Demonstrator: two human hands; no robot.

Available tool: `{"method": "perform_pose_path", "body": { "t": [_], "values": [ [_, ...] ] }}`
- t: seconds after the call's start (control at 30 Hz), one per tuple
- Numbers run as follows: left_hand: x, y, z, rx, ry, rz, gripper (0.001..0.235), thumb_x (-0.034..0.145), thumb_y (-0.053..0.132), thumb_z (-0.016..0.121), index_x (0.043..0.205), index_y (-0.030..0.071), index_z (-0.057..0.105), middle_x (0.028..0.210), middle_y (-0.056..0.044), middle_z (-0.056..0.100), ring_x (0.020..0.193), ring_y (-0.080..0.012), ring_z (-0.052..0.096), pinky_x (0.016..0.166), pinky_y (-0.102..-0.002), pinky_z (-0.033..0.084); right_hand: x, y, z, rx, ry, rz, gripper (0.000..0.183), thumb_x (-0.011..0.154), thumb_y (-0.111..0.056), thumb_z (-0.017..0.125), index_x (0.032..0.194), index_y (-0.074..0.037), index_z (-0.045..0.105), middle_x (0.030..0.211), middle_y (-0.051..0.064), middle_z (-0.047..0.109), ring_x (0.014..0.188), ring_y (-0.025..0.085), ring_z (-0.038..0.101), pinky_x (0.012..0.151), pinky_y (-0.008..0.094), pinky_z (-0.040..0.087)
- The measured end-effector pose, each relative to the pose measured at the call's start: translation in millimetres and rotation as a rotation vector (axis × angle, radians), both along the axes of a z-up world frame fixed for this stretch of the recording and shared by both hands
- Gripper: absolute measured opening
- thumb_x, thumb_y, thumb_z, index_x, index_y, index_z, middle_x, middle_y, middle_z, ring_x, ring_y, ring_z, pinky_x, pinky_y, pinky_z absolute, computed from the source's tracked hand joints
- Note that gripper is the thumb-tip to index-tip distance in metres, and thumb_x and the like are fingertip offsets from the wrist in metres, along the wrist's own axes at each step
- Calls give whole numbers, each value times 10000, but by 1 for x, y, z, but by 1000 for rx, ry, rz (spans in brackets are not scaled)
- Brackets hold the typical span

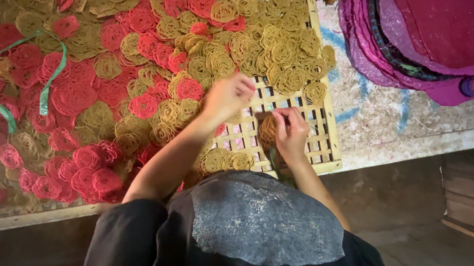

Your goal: The person picks up individual red and yellow coiled paper roses from a wooden tray and threads them onto a green ribbon. They continue adding roses one by one, alternating colors, and then tie the ribbon to secure the bundle.

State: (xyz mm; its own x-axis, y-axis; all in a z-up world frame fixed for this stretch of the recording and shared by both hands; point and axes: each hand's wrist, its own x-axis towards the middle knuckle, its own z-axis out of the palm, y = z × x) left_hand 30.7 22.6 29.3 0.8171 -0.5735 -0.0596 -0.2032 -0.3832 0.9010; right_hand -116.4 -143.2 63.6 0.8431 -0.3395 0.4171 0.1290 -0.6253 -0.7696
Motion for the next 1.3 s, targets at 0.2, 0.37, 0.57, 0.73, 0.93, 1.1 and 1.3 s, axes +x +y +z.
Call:
{"method": "perform_pose_path", "body": {
  "t": [0.2,0.37,0.57,0.73,0.93,1.1,1.3],
  "values": [
    [16,42,23,518,-378,261,473,700,367,899,988,76,663,1119,-169,682,1065,-326,618,893,-460,488,2,3,-2,101,2,52,23,956,-1,714,971,16,710,896,124,686,779,210,654,688,301,498],
    [6,35,14,14,-17,370,273,936,210,748,1122,42,641,1070,-142,779,940,-207,770,794,-333,603,13,12,4,85,10,69,39,944,-20,738,971,5,726,884,119,675,776,212,648,687,306,501],
    [-21,29,-10,-340,429,311,347,1043,166,590,1328,-27,628,1154,-130,738,973,-187,749,816,-332,680,16,27,12,11,80,104,45,916,-26,761,955,-8,745,841,114,651,684,218,630,595,308,474],
    [-44,21,-20,-417,494,288,386,1051,214,539,1335,-32,628,1204,-133,716,1009,-168,725,826,-352,675,14,34,15,-48,30,137,53,926,-28,757,967,-8,731,870,125,656,742,254,668,638,332,514],
    [-55,12,-27,-411,533,288,384,1055,203,544,1320,-61,634,957,-50,631,851,-103,640,827,-367,668,9,32,10,-160,12,162,81,913,-18,768,976,6,723,879,147,650,760,282,678,660,364,540],
    [-65,14,-27,-382,459,199,388,1042,73,487,1399,-30,602,779,-40,497,702,-100,564,893,-357,656,10,33,2,-229,-14,146,75,905,-22,780,952,-5,723,858,118,660,696,237,680,604,333,540],
    [-67,16,-3,-336,167,98,271,986,-13,555,1216,-14,698,1043,-97,763,900,-140,759,865,-319,630,8,30,3,-49,122,94,110,915,-46,791,968,-14,701,890,106,701,723,200,712,604,307,570]
  ]
}}
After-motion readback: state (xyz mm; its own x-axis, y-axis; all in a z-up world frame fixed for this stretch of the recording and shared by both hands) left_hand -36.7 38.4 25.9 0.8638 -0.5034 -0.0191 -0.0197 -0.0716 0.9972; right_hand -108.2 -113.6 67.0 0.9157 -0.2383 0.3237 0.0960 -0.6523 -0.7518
